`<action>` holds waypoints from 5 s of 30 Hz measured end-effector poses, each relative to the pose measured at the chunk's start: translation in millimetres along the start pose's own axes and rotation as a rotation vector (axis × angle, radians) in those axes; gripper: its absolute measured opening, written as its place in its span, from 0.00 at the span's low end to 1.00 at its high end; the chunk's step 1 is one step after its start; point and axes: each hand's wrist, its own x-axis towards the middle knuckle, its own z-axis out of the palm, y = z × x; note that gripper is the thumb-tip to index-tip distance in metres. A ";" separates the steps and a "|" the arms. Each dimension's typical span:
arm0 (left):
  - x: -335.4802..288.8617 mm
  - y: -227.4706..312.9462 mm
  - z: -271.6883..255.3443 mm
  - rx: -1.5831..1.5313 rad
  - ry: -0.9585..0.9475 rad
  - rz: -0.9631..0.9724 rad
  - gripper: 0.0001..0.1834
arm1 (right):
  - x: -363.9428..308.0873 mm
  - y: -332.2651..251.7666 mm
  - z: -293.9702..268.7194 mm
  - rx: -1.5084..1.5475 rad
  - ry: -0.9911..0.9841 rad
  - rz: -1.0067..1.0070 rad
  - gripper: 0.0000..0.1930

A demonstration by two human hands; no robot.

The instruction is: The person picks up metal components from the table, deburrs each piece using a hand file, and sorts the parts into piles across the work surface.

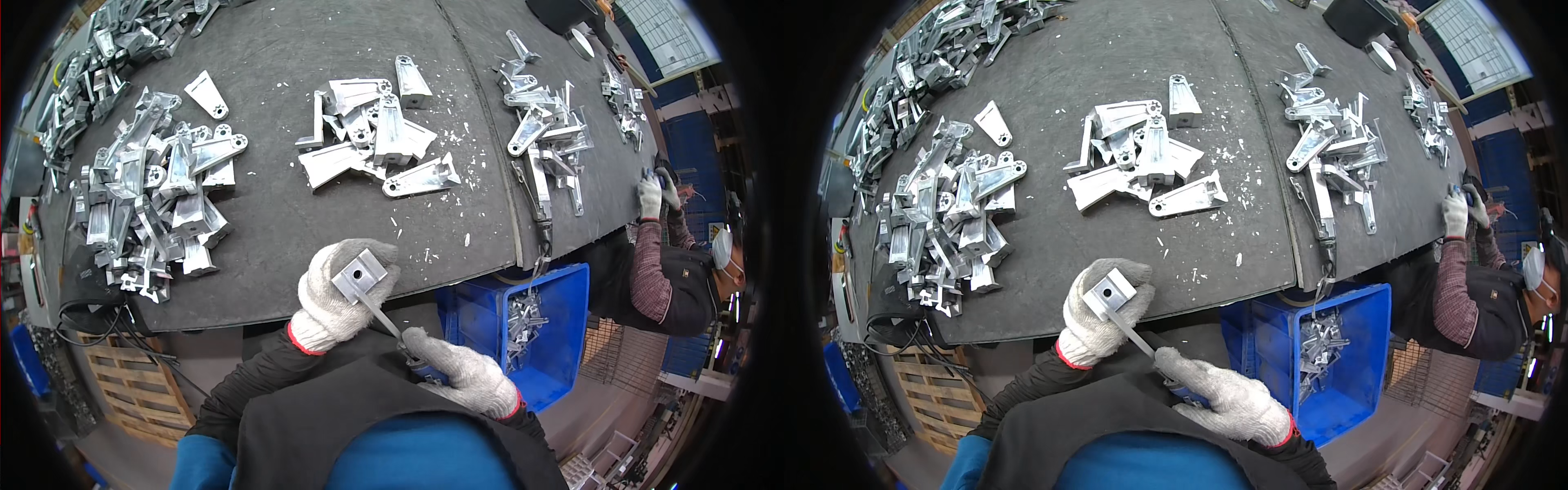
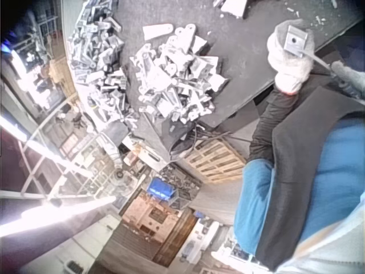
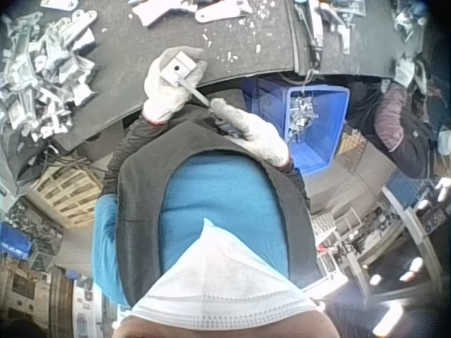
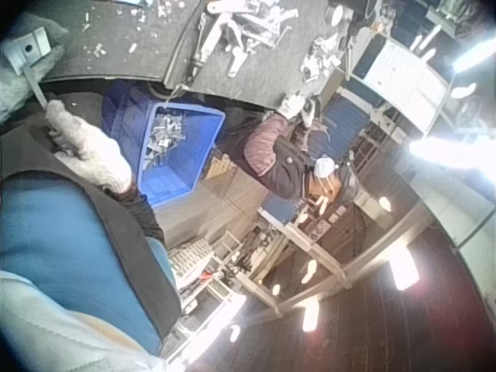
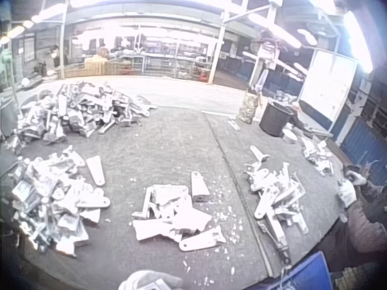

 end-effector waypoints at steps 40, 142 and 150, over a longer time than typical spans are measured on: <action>8.4 5.8 10.5 0.115 0.080 -0.036 0.12 | 9.4 6.1 17.9 -0.967 0.470 -0.016 0.27; 35.8 -4.4 -20.4 -0.037 -0.333 0.158 0.21 | 12.7 -41.3 6.4 -0.903 0.235 0.206 0.41; 35.6 -2.0 -24.4 0.085 -0.346 0.215 0.21 | 11.5 -22.7 -20.2 -0.176 0.076 -0.129 0.41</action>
